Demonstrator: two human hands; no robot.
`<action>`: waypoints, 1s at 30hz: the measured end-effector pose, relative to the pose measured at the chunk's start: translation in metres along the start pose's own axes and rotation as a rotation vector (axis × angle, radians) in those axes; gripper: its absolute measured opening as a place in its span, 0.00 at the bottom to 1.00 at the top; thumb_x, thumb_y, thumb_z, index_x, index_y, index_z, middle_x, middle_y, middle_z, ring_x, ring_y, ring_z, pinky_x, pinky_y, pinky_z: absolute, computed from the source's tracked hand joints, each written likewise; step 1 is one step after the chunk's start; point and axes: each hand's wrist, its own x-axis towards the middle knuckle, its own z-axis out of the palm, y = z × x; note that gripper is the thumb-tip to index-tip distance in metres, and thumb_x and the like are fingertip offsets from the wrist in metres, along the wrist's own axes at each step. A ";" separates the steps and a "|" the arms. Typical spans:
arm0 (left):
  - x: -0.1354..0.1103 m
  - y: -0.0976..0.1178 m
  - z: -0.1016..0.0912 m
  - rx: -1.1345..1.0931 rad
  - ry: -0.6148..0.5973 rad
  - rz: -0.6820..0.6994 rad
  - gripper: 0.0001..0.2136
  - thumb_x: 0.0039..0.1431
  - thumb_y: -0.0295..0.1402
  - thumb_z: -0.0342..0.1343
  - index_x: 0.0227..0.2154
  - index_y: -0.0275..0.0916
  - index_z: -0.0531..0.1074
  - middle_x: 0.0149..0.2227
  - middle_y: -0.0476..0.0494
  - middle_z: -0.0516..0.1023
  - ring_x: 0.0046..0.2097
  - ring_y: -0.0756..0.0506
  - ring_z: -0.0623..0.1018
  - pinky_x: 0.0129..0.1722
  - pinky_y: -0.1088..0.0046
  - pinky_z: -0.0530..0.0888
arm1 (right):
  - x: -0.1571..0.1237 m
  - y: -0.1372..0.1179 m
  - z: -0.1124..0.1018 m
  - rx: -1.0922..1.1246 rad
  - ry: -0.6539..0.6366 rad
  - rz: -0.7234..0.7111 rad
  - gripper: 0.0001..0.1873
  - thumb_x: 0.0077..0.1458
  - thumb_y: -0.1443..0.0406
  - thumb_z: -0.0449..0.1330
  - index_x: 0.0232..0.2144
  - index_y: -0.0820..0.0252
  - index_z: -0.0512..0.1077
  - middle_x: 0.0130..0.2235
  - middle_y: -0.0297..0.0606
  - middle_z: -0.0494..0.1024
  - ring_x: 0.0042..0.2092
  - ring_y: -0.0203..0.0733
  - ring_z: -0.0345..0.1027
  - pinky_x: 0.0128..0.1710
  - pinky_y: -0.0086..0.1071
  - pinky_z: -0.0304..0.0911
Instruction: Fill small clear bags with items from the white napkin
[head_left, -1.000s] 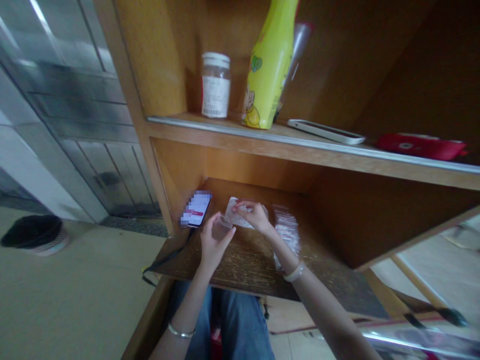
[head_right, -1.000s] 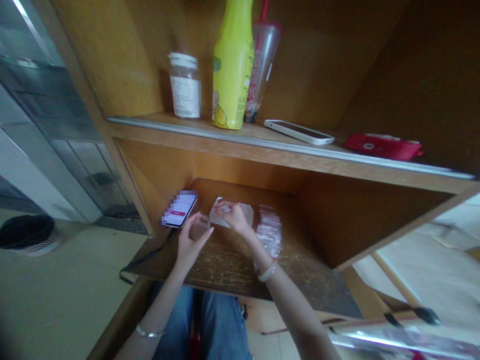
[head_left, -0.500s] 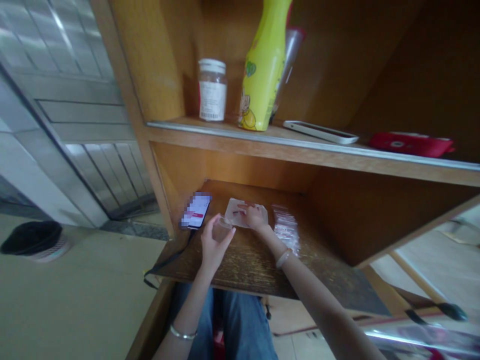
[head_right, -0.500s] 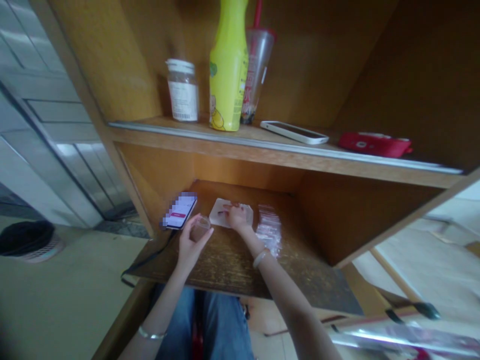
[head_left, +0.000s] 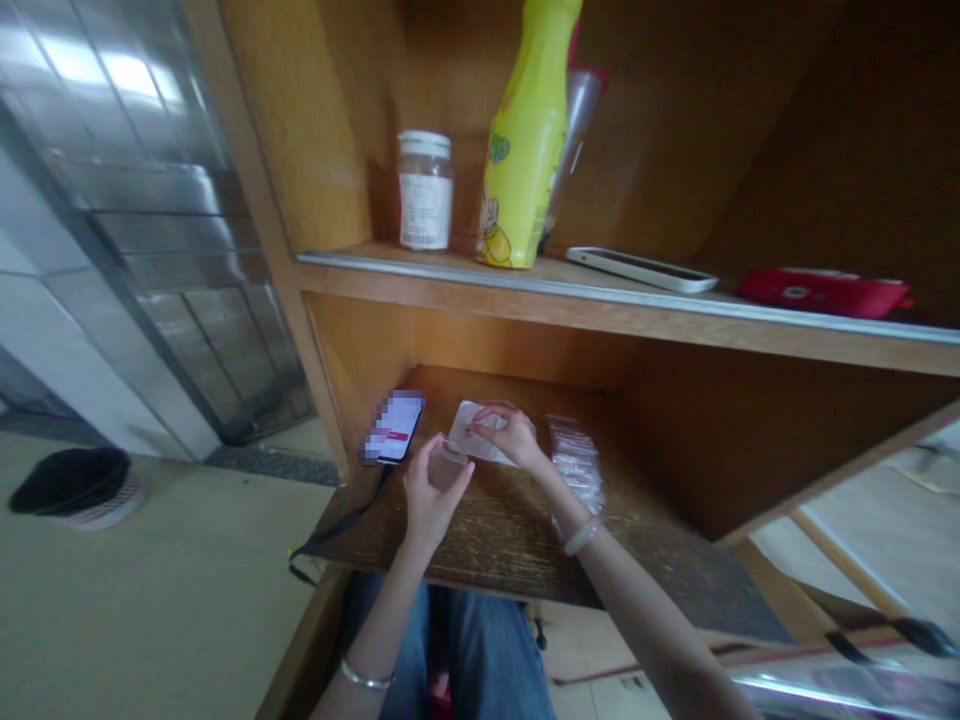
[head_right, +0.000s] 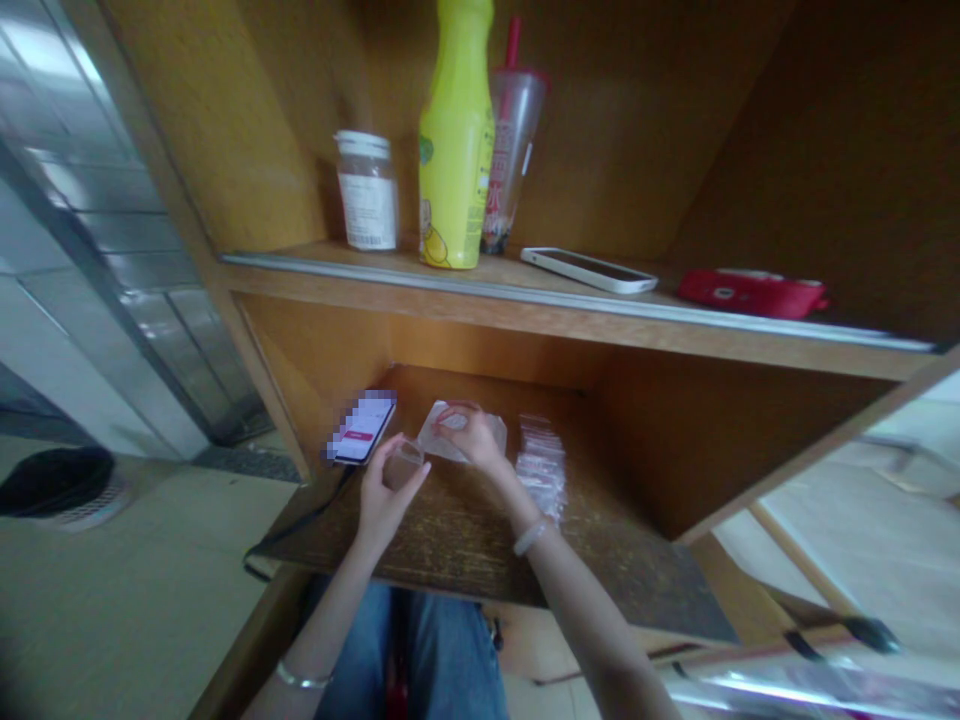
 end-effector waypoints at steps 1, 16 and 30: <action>0.000 0.000 0.000 -0.004 0.001 0.004 0.25 0.48 0.39 0.64 0.50 0.39 0.67 0.51 0.38 0.74 0.52 0.40 0.74 0.54 0.56 0.69 | -0.002 -0.007 -0.005 0.112 -0.027 -0.055 0.06 0.50 0.62 0.63 0.32 0.56 0.77 0.44 0.36 0.78 0.48 0.41 0.70 0.50 0.32 0.61; -0.001 0.003 -0.001 0.002 0.008 0.002 0.25 0.48 0.40 0.64 0.49 0.38 0.67 0.50 0.38 0.74 0.51 0.41 0.74 0.54 0.57 0.69 | 0.013 0.008 0.029 -0.272 -0.241 0.010 0.09 0.53 0.69 0.60 0.34 0.51 0.79 0.45 0.35 0.79 0.57 0.44 0.64 0.57 0.36 0.55; -0.001 -0.001 0.000 0.028 0.009 0.010 0.26 0.48 0.40 0.63 0.50 0.38 0.67 0.50 0.38 0.74 0.51 0.41 0.74 0.54 0.59 0.70 | 0.018 0.024 0.036 -0.013 -0.057 0.043 0.05 0.47 0.68 0.62 0.25 0.55 0.78 0.42 0.40 0.80 0.46 0.46 0.72 0.48 0.33 0.63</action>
